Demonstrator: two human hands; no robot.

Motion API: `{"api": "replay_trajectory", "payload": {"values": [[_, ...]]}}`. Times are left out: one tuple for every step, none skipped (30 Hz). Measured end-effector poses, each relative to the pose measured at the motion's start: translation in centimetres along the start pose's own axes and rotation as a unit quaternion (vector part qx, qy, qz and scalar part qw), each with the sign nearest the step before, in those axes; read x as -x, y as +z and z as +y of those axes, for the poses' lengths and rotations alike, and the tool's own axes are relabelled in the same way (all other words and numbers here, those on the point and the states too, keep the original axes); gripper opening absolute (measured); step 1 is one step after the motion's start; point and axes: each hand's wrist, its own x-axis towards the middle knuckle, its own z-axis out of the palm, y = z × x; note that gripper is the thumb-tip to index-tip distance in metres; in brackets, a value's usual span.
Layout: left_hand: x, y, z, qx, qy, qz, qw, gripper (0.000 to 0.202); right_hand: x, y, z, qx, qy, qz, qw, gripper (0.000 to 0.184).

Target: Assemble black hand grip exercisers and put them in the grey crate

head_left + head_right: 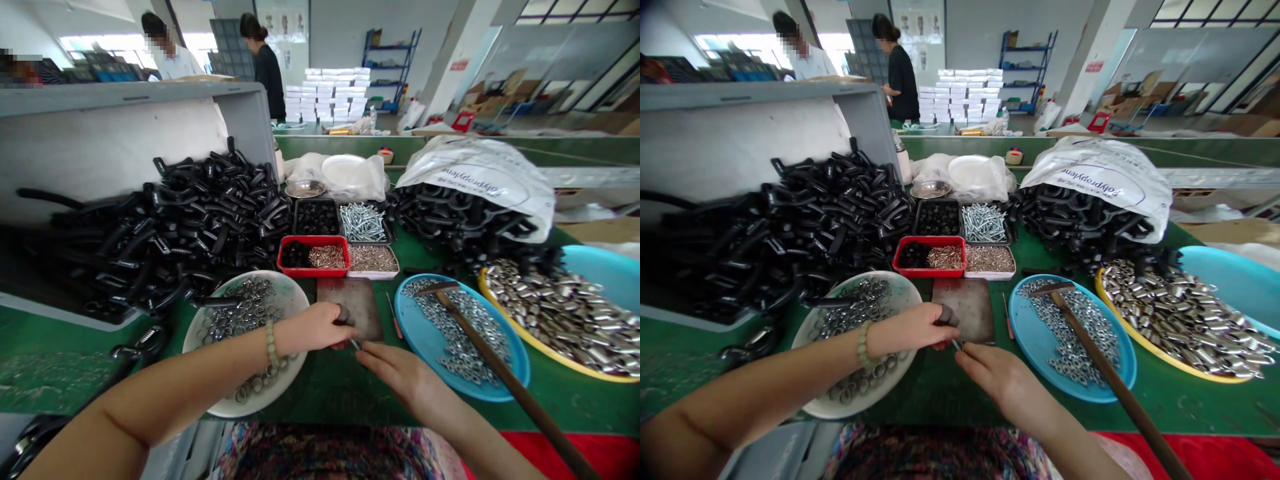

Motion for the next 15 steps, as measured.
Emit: {"api": "replay_trajectory", "payload": {"values": [[0.1,0.0,0.2,0.003,0.033,0.006,0.999,0.017,-0.3,0.0,0.0,-0.068,0.03,0.024,0.997,0.031],[0.3,0.0,0.5,0.014,0.079,0.02,0.997,0.014,-0.7,0.0,0.0,-0.151,0.065,0.059,0.985,0.023],[0.4,0.1,0.8,0.027,0.13,0.043,0.99,0.012,-1.1,0.0,-0.1,-0.244,0.102,0.097,0.96,0.017],[0.6,0.1,1.1,0.038,0.176,0.07,0.981,0.011,-1.5,0.1,-0.2,-0.336,0.132,0.127,0.924,0.016],[0.7,0.2,1.3,0.043,0.212,0.096,0.972,0.012,-1.9,0.2,-0.4,-0.418,0.153,0.149,0.883,0.021],[0.7,0.4,1.5,0.042,0.236,0.12,0.963,0.013,-2.2,0.3,-0.6,-0.484,0.165,0.158,0.844,0.028],[0.6,0.5,1.5,0.036,0.251,0.139,0.957,0.017,-2.5,0.4,-0.8,-0.532,0.171,0.164,0.813,0.033],[0.5,0.6,1.4,0.026,0.258,0.157,0.953,0.02,-2.7,0.4,-0.9,-0.561,0.174,0.168,0.792,0.037],[0.4,0.7,1.2,0.013,0.256,0.172,0.951,0.023,-2.8,0.4,-1.0,-0.577,0.176,0.17,0.779,0.04],[0.2,0.7,1.1,-0.001,0.249,0.187,0.95,0.027,-2.8,0.5,-1.0,-0.583,0.177,0.17,0.775,0.04],[0.1,0.7,0.9,-0.012,0.241,0.203,0.949,0.03,-2.8,0.5,-0.9,-0.583,0.181,0.166,0.775,0.039],[0.0,0.6,0.8,-0.021,0.235,0.213,0.948,0.032,-2.7,0.5,-0.6,-0.578,0.184,0.158,0.779,0.037],[0.0,0.5,0.8,-0.026,0.232,0.213,0.949,0.034,-2.6,0.6,-0.3,-0.571,0.187,0.149,0.786,0.035],[0.0,0.4,0.9,-0.029,0.236,0.198,0.951,0.034,-2.5,0.7,0.1,-0.563,0.188,0.142,0.792,0.033],[0.1,0.3,1.0,-0.029,0.243,0.172,0.954,0.033,-2.4,0.7,0.5,-0.554,0.188,0.141,0.799,0.031]]}}
